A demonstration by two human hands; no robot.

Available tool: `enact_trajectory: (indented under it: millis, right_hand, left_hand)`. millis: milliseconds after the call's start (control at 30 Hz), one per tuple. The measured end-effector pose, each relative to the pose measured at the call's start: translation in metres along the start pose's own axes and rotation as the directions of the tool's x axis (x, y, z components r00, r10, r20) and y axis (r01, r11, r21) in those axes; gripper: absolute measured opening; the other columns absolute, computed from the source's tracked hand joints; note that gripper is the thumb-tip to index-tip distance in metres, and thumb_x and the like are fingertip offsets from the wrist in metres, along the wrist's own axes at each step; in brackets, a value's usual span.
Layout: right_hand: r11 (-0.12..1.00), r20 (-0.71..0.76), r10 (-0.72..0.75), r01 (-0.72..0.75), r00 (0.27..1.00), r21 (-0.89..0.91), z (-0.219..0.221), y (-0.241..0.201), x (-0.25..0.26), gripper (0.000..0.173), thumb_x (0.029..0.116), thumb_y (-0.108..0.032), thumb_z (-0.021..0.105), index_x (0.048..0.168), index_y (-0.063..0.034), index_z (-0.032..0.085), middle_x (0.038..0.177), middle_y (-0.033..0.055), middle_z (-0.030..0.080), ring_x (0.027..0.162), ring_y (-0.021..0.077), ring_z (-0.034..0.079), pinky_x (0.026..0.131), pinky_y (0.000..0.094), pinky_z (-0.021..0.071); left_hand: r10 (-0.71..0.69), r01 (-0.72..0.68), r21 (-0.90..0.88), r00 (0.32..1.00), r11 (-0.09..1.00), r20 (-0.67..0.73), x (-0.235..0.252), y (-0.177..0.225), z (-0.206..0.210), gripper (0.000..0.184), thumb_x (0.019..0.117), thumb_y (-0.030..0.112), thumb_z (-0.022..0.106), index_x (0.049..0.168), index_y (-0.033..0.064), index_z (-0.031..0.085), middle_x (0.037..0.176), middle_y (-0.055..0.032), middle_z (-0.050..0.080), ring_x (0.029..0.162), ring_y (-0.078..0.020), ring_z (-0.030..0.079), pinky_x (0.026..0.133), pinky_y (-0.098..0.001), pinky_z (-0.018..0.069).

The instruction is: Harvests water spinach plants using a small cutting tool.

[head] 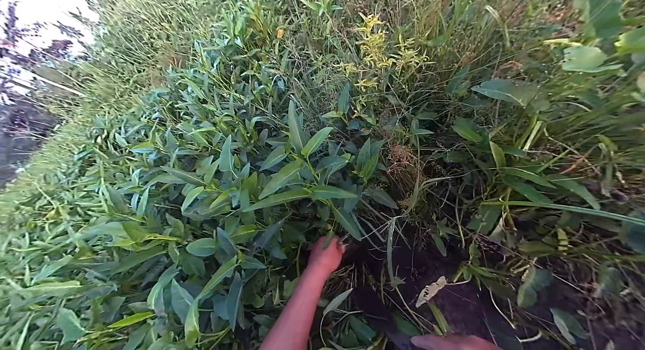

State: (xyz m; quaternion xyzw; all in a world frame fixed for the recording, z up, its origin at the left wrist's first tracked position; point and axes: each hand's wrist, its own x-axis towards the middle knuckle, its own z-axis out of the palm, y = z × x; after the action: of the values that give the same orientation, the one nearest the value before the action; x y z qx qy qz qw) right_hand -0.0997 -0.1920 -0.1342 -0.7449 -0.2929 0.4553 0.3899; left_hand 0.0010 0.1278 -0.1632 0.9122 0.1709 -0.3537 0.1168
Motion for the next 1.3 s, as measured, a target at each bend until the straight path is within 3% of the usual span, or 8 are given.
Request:
enact_trajectory:
  millis: [100, 333, 433, 533, 767, 867, 967, 1300]
  right_hand:
    - [1.0, 0.002, 0.003, -0.002, 1.0, -0.021, 0.0, -0.005, 0.003, 0.051, 0.0978, -0.029, 0.066, 0.147, -0.0193, 0.058, 0.121, 0.0192, 0.072, 0.112, 0.0408, 0.069, 0.096, 0.0653, 0.0521]
    - [0.998, 0.015, 0.034, -0.033, 0.999, -0.044, 0.003, -0.007, 0.001, 0.052, 0.0974, -0.031, 0.067, 0.147, -0.019, 0.057, 0.125, 0.0188, 0.07, 0.117, 0.0404, 0.067, 0.099, 0.0643, 0.0508]
    - [0.999, 0.01, 0.024, -0.024, 1.0, -0.044, 0.007, -0.001, 0.001, 0.052, 0.0976, -0.032, 0.067, 0.147, -0.0187, 0.057, 0.124, 0.019, 0.07, 0.116, 0.0401, 0.067, 0.098, 0.0644, 0.0511]
    - [0.999, 0.01, 0.023, -0.023, 1.0, -0.041, 0.008, 0.0, 0.001, 0.052, 0.0977, -0.033, 0.067, 0.147, -0.0193, 0.057, 0.123, 0.0187, 0.071, 0.115, 0.0402, 0.068, 0.098, 0.0641, 0.0515]
    - [0.999, 0.012, 0.027, -0.027, 1.0, -0.036, 0.002, 0.001, -0.002, 0.051, 0.0976, -0.031, 0.067, 0.147, -0.0185, 0.057, 0.124, 0.0185, 0.071, 0.115, 0.0393, 0.068, 0.098, 0.0633, 0.0514]
    - [0.999, 0.009, 0.025, -0.025, 1.0, -0.039, 0.004, 0.001, -0.001, 0.051, 0.0975, -0.03, 0.067, 0.146, -0.0188, 0.058, 0.123, 0.0178, 0.071, 0.115, 0.0388, 0.068, 0.099, 0.063, 0.0512]
    - [0.999, 0.013, 0.021, -0.02, 1.0, -0.047, 0.004, -0.001, 0.0, 0.05, 0.0975, -0.029, 0.066, 0.146, -0.0182, 0.058, 0.123, 0.0178, 0.071, 0.115, 0.0389, 0.068, 0.099, 0.0627, 0.0511]
    - [0.995, 0.016, 0.072, -0.071, 0.997, -0.067, 0.008, 0.005, -0.004, 0.052, 0.0981, -0.032, 0.065, 0.147, -0.0186, 0.057, 0.124, 0.0189, 0.071, 0.116, 0.0403, 0.067, 0.099, 0.0639, 0.0508]
  left_hand:
    - [0.02, -0.017, -0.046, 0.997, 0.999, 0.076, 0.015, 0.012, 0.031, 0.033, 0.1042, 0.021, 0.056, 0.126, 0.0002, 0.067, 0.126, -0.0197, 0.069, 0.121, -0.0337, 0.064, 0.107, -0.055, 0.0478]
    - [-0.096, 0.068, 0.34, 0.993, 0.938, 0.065, 0.012, 0.02, 0.062, 0.037, 0.1033, 0.028, 0.057, 0.132, 0.0072, 0.066, 0.136, -0.0187, 0.065, 0.128, -0.0374, 0.061, 0.103, -0.0597, 0.0502]
    - [-0.068, 0.036, 0.328, 0.994, 0.944, 0.087, 0.018, 0.011, 0.056, 0.043, 0.0966, 0.027, 0.067, 0.137, 0.0118, 0.064, 0.139, -0.0168, 0.063, 0.13, -0.0363, 0.059, 0.105, -0.0595, 0.0495]
    - [-0.01, -0.019, 0.261, 0.994, 0.965, 0.111, 0.025, 0.005, 0.058, 0.042, 0.0954, 0.015, 0.064, 0.137, 0.0149, 0.064, 0.14, -0.015, 0.062, 0.132, -0.0341, 0.058, 0.107, -0.0584, 0.0482]
    - [-0.08, 0.063, 0.303, 0.996, 0.951, 0.047, 0.026, -0.007, 0.049, 0.031, 0.1007, 0.022, 0.06, 0.127, 0.0093, 0.07, 0.138, -0.0158, 0.064, 0.13, -0.0348, 0.06, 0.105, -0.0589, 0.0496]
    - [-0.182, 0.161, 0.298, 0.982, 0.941, 0.046, 0.018, 0.012, 0.053, 0.042, 0.1, 0.036, 0.055, 0.124, 0.0053, 0.07, 0.134, -0.0178, 0.066, 0.126, -0.0352, 0.062, 0.101, -0.0604, 0.051]
    - [-0.263, 0.23, 0.312, 0.962, 0.922, 0.068, 0.014, 0.025, 0.059, 0.051, 0.0964, 0.044, 0.062, 0.124, 0.0025, 0.068, 0.135, -0.019, 0.065, 0.127, -0.0358, 0.062, 0.101, -0.0606, 0.0511]
    - [-0.327, 0.276, 0.355, 0.941, 0.893, 0.09, 0.005, 0.034, 0.076, 0.036, 0.0958, 0.022, 0.063, 0.123, -0.0008, 0.068, 0.133, -0.0218, 0.065, 0.124, -0.0394, 0.063, 0.097, -0.061, 0.0531]
